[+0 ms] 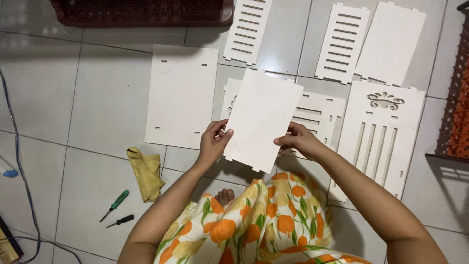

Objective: The person disassembles a white wooden box-like furniture piece, wipes the parts with a yellow cloth, and then reassembles it on the floor.

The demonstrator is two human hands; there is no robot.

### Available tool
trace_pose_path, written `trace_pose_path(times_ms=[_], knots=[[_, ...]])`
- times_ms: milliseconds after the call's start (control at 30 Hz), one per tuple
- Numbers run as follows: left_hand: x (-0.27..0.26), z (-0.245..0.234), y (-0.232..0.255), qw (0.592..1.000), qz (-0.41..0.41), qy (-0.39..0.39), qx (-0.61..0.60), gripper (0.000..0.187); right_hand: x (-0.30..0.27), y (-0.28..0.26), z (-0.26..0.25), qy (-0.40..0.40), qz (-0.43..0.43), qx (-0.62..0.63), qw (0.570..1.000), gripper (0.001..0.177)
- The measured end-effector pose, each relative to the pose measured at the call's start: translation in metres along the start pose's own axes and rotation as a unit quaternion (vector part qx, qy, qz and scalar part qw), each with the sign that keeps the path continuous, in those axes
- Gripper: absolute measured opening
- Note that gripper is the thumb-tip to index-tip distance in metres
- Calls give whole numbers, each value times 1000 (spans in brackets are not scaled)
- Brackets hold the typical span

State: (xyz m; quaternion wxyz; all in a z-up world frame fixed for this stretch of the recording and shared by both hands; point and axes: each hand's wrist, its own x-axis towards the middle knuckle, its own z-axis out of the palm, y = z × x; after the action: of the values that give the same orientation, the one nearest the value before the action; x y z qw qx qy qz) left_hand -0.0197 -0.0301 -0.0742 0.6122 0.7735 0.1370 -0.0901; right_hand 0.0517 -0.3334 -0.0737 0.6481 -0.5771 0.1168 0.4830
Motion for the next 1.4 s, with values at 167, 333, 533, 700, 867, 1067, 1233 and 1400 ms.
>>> trace_pose_path(times_ms=[167, 333, 533, 700, 867, 1067, 1233, 1400], knots=[[5, 10, 1, 999, 4, -33, 3, 32, -15, -5, 0, 16, 46, 49, 998, 33], [19, 7, 45, 986, 46, -11, 161, 38, -38, -17, 8, 32, -68, -37, 996, 34], [12, 3, 132, 973, -141, -161, -81, 52, -58, 4, 48, 136, -292, -504, 801, 30], [-5, 2, 136, 986, -97, -136, 23, 36, -62, 24, 95, 125, -417, -641, 633, 31], [3, -39, 95, 968, -247, -36, 32, 31, -69, 11, 95, 63, -332, -582, 740, 60], [-5, -85, 79, 963, -206, 58, -162, 46, -68, -2, 54, 136, -119, -507, 843, 62], [-6, -85, 80, 953, -255, 105, -123, 55, -64, -17, 42, 196, -138, -406, 882, 94], [-16, -70, 81, 971, -201, -13, -131, 57, -74, -51, 42, 227, -366, -333, 839, 132]])
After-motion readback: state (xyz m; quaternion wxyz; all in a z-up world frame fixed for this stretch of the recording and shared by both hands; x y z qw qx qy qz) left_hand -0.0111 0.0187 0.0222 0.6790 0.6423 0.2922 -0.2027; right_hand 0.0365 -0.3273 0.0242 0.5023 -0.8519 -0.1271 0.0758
